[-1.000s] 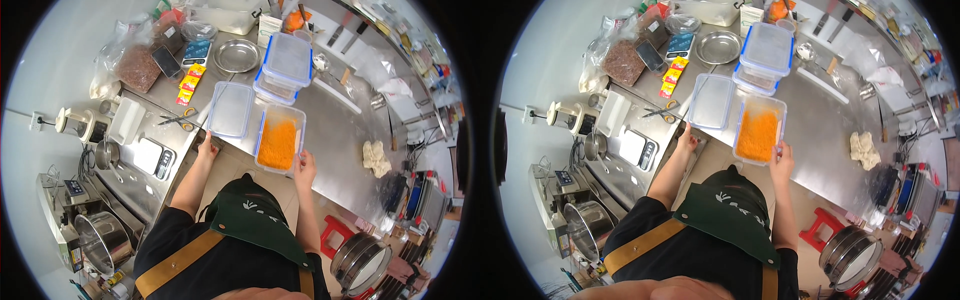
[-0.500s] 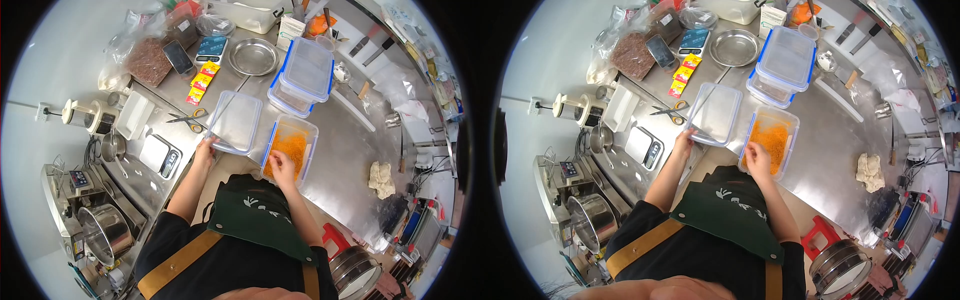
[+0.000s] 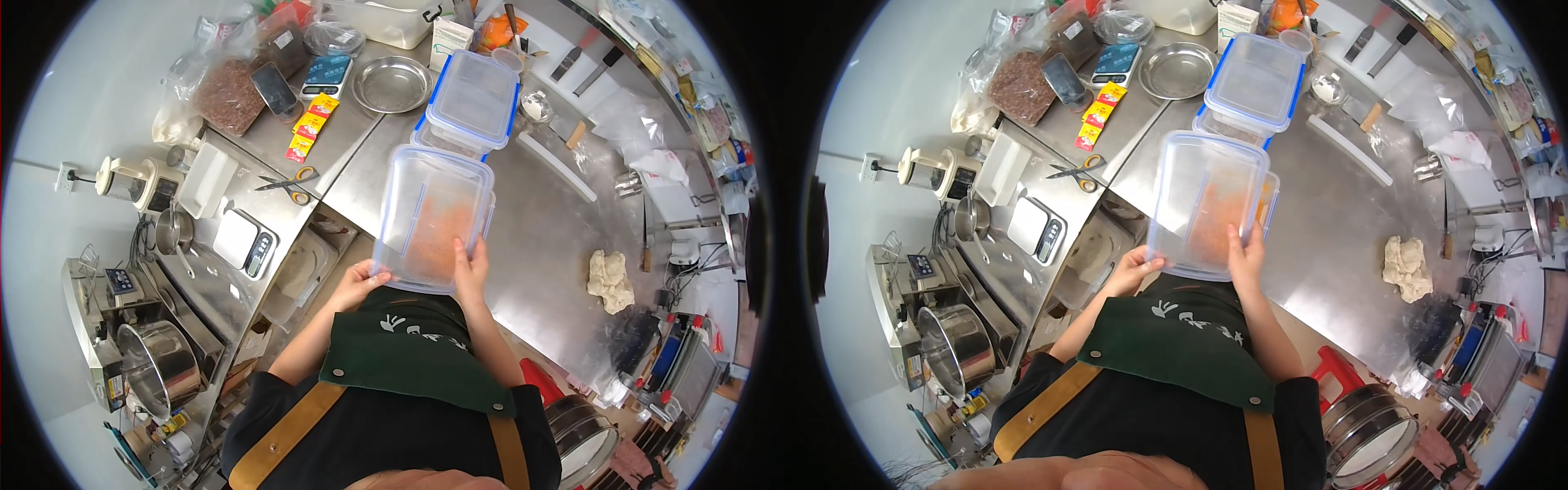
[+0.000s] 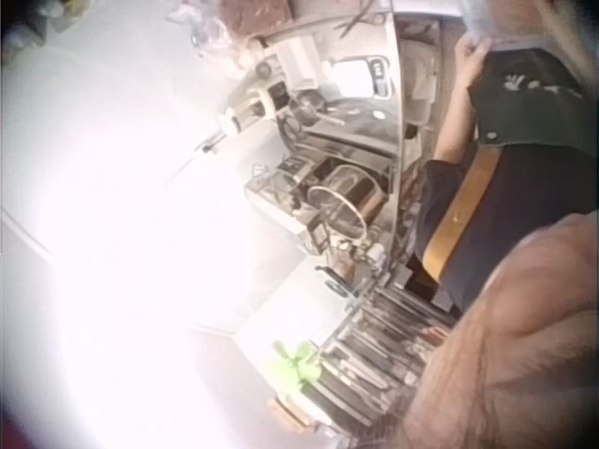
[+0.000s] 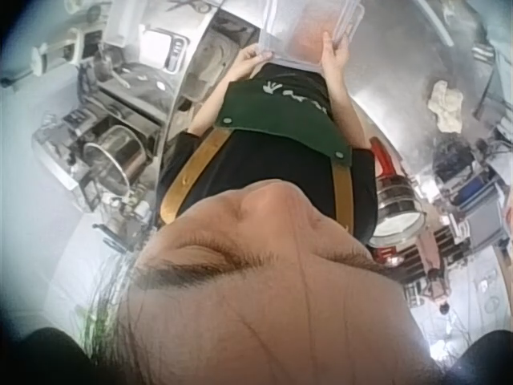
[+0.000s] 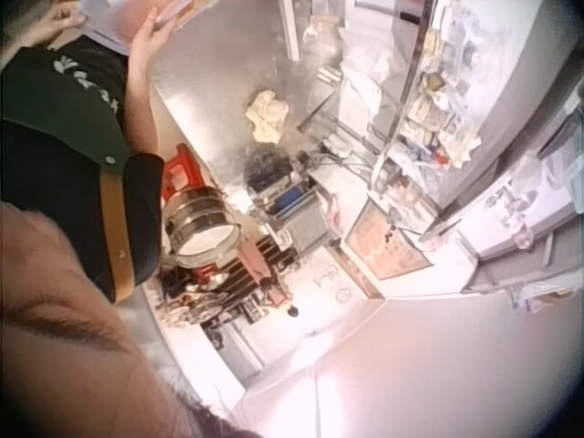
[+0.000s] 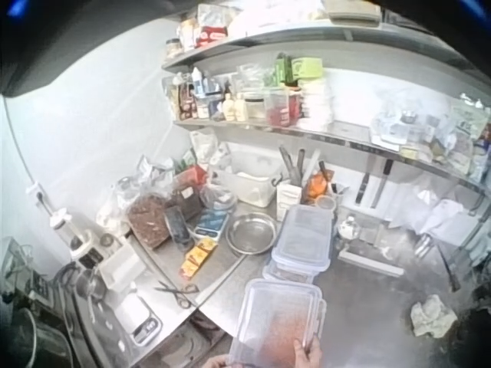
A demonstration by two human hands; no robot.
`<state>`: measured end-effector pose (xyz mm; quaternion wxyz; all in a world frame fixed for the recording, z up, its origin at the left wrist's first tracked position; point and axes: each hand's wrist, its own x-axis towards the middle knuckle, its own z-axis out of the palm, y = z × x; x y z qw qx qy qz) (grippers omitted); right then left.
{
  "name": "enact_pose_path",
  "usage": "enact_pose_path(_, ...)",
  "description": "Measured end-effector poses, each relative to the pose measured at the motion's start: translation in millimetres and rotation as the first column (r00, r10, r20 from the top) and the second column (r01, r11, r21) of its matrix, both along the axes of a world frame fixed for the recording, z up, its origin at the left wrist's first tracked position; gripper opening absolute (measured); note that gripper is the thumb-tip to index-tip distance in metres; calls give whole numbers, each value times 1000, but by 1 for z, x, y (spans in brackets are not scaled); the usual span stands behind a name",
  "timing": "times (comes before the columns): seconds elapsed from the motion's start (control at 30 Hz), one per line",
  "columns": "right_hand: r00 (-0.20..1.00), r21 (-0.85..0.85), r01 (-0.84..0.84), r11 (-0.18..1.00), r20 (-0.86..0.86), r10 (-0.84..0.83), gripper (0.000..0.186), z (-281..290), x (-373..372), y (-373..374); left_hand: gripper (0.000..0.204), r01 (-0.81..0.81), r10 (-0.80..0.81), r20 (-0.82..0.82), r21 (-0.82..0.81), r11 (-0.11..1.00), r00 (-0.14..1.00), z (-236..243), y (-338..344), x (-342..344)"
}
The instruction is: The person handles steamer liners, operates a commercial dough mixer, and kneads the resulting dough on a stainless steel prep table.
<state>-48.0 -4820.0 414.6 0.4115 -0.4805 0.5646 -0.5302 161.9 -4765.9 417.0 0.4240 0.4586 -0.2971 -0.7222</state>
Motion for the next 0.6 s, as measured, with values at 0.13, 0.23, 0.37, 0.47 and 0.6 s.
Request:
enact_pose_path(0.13,994,131,112,985,-5,-112,33,-23,-42,15,28,-3,16,333,-41,999,943,-14,-10,-40)
enact_pose_path(0.23,985,244,85,966,-166,-44,36,-39,-65,12,34,57,24,658,-101,993,753,-25,-16,-54)
enact_pose_path(0.37,892,293,129,947,-451,18,43,-49,-70,4,35,187,171,873,-282,941,456,-33,-16,-59)
enact_pose_path(0.47,833,242,145,959,-552,14,43,-47,-67,3,37,244,132,937,-218,945,324,-36,-15,-60)
enact_pose_path(0.6,831,249,109,962,-554,50,44,-45,-67,3,39,218,193,949,-250,943,249,-39,-15,-66)
